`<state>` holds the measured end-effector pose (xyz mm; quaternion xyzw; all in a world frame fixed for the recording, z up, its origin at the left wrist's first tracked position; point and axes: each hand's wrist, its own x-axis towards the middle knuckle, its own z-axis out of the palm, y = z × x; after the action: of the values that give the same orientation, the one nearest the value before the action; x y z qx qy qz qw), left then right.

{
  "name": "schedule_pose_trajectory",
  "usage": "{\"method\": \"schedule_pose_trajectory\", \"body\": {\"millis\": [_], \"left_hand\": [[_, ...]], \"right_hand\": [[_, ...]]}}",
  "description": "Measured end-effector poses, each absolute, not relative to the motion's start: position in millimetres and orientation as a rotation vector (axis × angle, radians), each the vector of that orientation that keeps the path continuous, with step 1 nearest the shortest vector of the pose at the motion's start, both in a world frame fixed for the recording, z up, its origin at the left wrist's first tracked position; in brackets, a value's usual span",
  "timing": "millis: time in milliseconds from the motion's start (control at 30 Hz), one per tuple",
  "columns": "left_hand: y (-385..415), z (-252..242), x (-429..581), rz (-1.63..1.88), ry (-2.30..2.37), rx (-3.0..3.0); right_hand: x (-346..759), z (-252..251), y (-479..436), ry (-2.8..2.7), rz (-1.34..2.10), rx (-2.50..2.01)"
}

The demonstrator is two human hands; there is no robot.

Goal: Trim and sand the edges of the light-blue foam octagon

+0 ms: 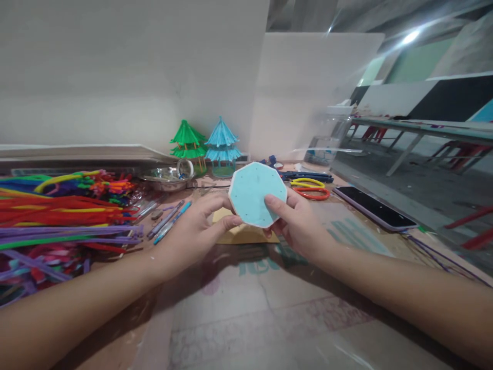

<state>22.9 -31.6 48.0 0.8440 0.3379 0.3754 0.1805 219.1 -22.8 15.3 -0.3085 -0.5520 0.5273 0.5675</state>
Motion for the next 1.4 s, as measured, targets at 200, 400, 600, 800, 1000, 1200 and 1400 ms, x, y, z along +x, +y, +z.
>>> {"method": "schedule_pose_trajectory", "body": {"millis": [200, 400, 600, 800, 1000, 1200, 1400], "left_hand": [[-27, 51, 17, 1.192, 0.952, 2.350], [-28, 54, 16, 1.253, 0.939, 2.339], [-31, 57, 15, 1.279, 0.983, 2.381], [-33, 56, 16, 1.280, 1.082, 2.401], [-35, 56, 17, 1.278, 1.127, 2.462], [-37, 61, 16, 1.265, 0.991, 2.674], [-29, 54, 16, 0.969, 1.103, 2.751]], "right_hand": [[219, 14, -19, -1.291, 1.259, -0.760], [217, 14, -21, -1.327, 1.241, -0.764], [214, 12, -22, -1.336, 1.271, -0.766], [213, 12, -24, -1.312, 1.325, -0.763], [211, 15, -24, -1.229, 1.476, -0.802], [211, 14, -23, -1.220, 1.470, -0.801], [223, 28, -13, -1.313, 1.166, -0.820]]}}
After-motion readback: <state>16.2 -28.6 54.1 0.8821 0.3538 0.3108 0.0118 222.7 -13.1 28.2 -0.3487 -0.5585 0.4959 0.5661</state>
